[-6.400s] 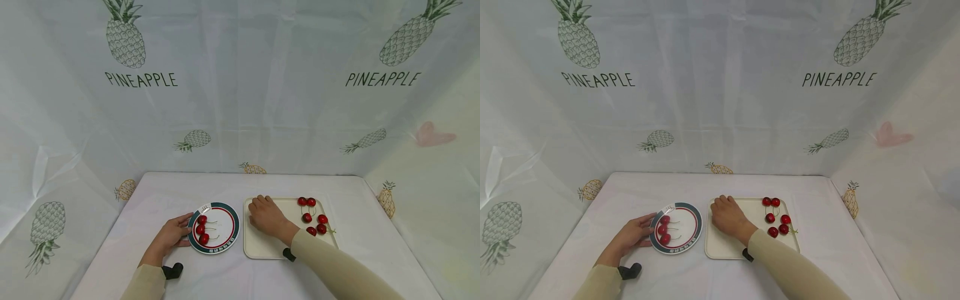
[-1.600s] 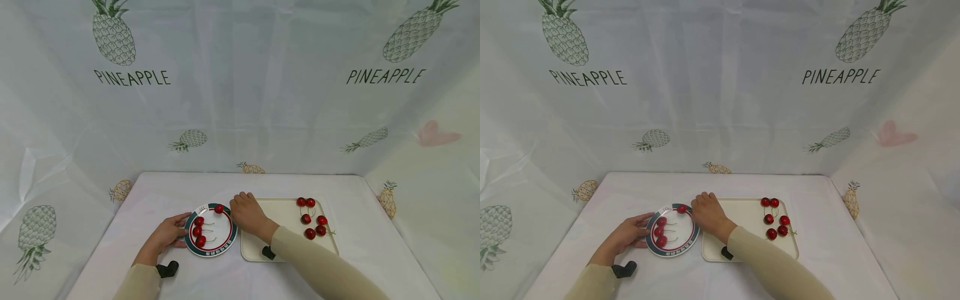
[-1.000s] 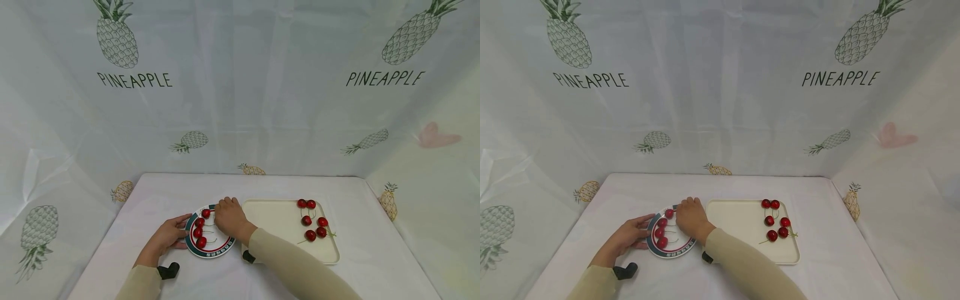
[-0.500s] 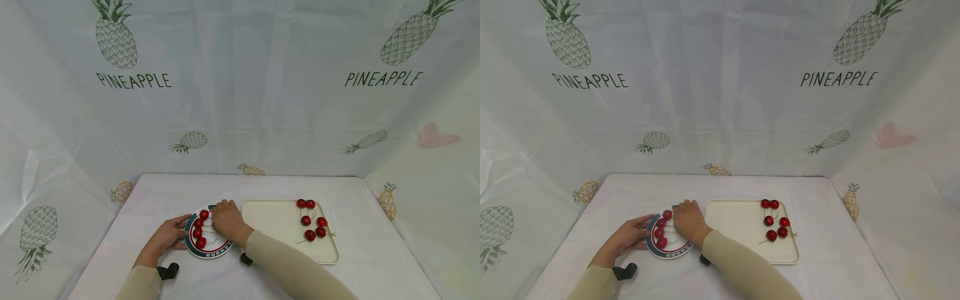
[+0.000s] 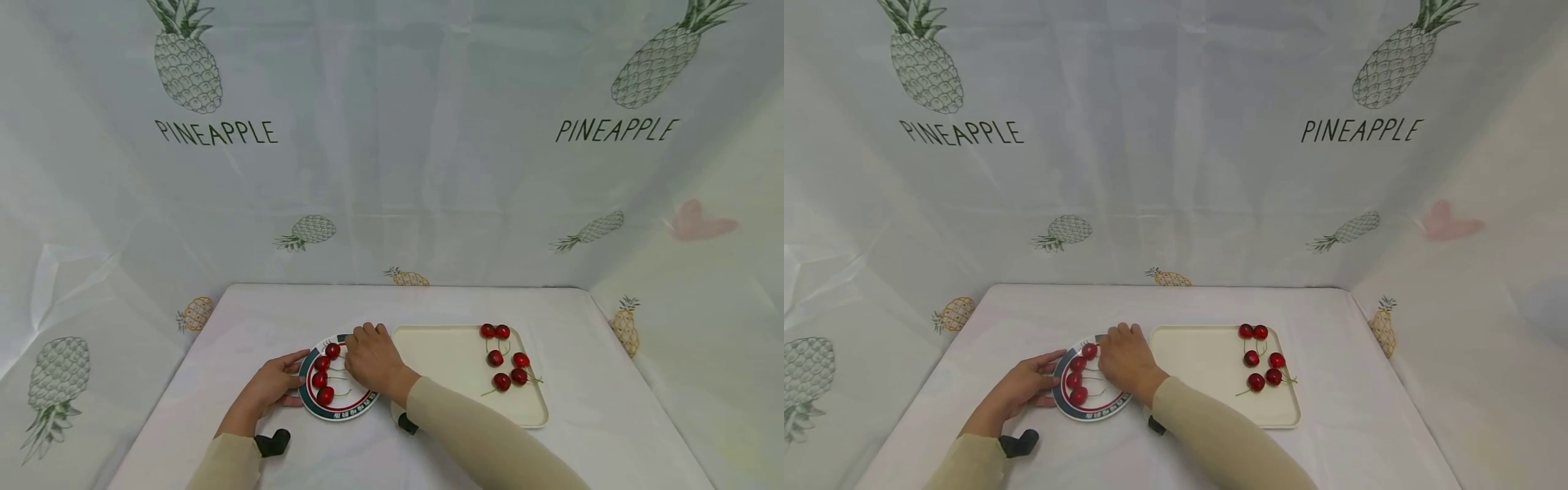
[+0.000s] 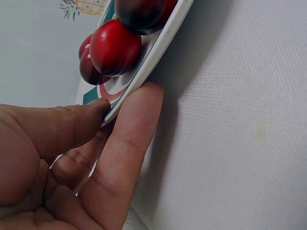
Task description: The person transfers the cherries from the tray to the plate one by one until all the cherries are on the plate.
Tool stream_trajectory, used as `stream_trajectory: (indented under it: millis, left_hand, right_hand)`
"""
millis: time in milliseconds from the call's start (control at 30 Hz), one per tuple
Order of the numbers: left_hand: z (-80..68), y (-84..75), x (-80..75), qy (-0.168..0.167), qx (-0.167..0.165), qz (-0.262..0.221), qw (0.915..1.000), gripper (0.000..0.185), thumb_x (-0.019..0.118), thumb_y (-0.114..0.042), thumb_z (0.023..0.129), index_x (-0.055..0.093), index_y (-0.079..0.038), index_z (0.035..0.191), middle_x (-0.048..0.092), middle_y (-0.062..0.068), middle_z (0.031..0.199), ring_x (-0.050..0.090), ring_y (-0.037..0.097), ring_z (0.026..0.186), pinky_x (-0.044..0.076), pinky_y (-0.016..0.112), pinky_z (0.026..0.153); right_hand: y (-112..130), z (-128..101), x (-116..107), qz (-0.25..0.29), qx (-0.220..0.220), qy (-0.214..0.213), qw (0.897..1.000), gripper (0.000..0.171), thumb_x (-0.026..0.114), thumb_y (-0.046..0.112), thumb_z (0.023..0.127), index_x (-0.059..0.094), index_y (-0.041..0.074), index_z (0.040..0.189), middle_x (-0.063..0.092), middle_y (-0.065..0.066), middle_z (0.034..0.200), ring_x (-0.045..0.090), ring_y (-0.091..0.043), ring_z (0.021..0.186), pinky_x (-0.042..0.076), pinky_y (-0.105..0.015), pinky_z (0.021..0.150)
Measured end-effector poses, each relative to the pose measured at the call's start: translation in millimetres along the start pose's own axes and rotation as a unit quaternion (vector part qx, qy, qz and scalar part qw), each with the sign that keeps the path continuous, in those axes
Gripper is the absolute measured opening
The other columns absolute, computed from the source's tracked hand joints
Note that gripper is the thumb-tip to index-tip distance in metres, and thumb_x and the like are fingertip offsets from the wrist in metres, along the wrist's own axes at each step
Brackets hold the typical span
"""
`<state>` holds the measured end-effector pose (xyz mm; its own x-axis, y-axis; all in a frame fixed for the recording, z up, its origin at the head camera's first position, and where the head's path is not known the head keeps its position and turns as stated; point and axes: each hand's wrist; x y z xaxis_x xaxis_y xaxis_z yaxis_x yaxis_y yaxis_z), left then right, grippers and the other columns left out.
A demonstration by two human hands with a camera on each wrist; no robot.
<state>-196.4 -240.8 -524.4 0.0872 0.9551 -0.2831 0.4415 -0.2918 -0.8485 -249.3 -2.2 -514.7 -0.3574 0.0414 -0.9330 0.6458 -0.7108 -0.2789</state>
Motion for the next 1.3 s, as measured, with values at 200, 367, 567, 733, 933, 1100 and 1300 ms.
stream_trajectory:
  millis: [200, 367, 567, 733, 933, 1100, 1300]
  left_hand:
    - [-0.1, 0.3, -2.8, -0.002, -0.004, -0.004, 1.0, 0.064, 0.063, 0.003, 0.1, 0.047, -0.015, 0.16, 0.046, 0.031, 0.158, 0.074, 0.023, 0.09, 0.067, 0.042, 0.073]
    - [-0.7, 0.6, -4.4, -0.005, -0.005, -0.004, 1.0, 0.064, 0.063, 0.002, 0.1, 0.047, -0.015, 0.16, 0.046, 0.031, 0.158, 0.074, 0.022, 0.09, 0.067, 0.042, 0.073]
    - [-0.6, 1.9, -5.3, -0.004, -0.01, 0.0, 0.9999, 0.065, 0.062, 0.003, 0.1, 0.046, -0.015, 0.161, 0.044, 0.032, 0.159, 0.073, 0.022, 0.092, 0.067, 0.041, 0.074]
    - [0.1, 1.5, -3.8, -0.001, -0.009, -0.003, 0.9999, 0.065, 0.063, 0.003, 0.1, 0.046, -0.015, 0.16, 0.045, 0.031, 0.159, 0.073, 0.023, 0.094, 0.067, 0.041, 0.074]
    - [0.3, 1.4, -1.7, -0.002, -0.006, 0.003, 1.0, 0.065, 0.064, 0.003, 0.099, 0.047, -0.014, 0.16, 0.046, 0.031, 0.158, 0.073, 0.022, 0.094, 0.067, 0.041, 0.073]
    - [0.0, 2.5, -1.5, -0.001, -0.008, 0.006, 0.9999, 0.066, 0.064, 0.003, 0.099, 0.047, -0.015, 0.16, 0.046, 0.031, 0.158, 0.074, 0.022, 0.093, 0.067, 0.041, 0.073]
    - [0.2, 2.6, -1.1, 0.001, -0.008, 0.007, 0.9999, 0.066, 0.064, 0.003, 0.099, 0.047, -0.015, 0.16, 0.047, 0.031, 0.157, 0.074, 0.022, 0.094, 0.067, 0.041, 0.074]
  right_hand:
    - [-8, -8, -3, -0.012, 0.007, 0.004, 1.0, 0.025, 0.056, 0.037, 0.104, 0.065, 0.014, 0.104, 0.059, 0.001, 0.094, 0.051, -0.019, 0.094, 0.046, -0.034, 0.084]
    - [-18, -18, -9, -0.01, 0.015, 0.01, 1.0, 0.025, 0.06, 0.037, 0.103, 0.065, 0.013, 0.106, 0.06, 0.0, 0.095, 0.05, -0.02, 0.094, 0.046, -0.035, 0.083]
    - [-38, -39, -14, -0.004, 0.019, 0.003, 1.0, 0.021, 0.065, 0.035, 0.101, 0.065, 0.013, 0.101, 0.06, -0.001, 0.093, 0.051, -0.021, 0.093, 0.046, -0.037, 0.083]
    - [-63, -63, -15, 0.004, 0.027, -0.029, 0.999, 0.015, 0.068, 0.026, 0.098, 0.064, 0.011, 0.096, 0.06, -0.002, 0.089, 0.051, -0.022, 0.089, 0.044, -0.036, 0.079]
    - [-94, -95, -15, 0.004, 0.009, -0.067, 0.998, 0.015, 0.072, 0.021, 0.095, 0.063, 0.011, 0.09, 0.058, -0.003, 0.084, 0.05, -0.023, 0.083, 0.04, -0.034, 0.073]
    - [-122, -124, -18, -0.014, -0.005, -0.062, 0.998, 0.017, 0.074, 0.021, 0.094, 0.062, 0.01, 0.089, 0.055, -0.002, 0.082, 0.047, -0.023, 0.081, 0.037, -0.032, 0.07]
    - [-165, -157, -21, -0.025, -0.027, -0.079, 0.996, 0.021, 0.079, 0.018, 0.089, 0.06, 0.01, 0.089, 0.053, -0.002, 0.083, 0.046, -0.022, 0.079, 0.039, -0.033, 0.07]
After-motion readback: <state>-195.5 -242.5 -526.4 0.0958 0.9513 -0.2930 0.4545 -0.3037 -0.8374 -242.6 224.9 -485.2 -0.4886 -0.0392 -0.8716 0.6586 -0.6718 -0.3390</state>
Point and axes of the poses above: each hand's wrist, its own z-axis towards the middle knuckle, its own x-axis out of the palm, y = z × x
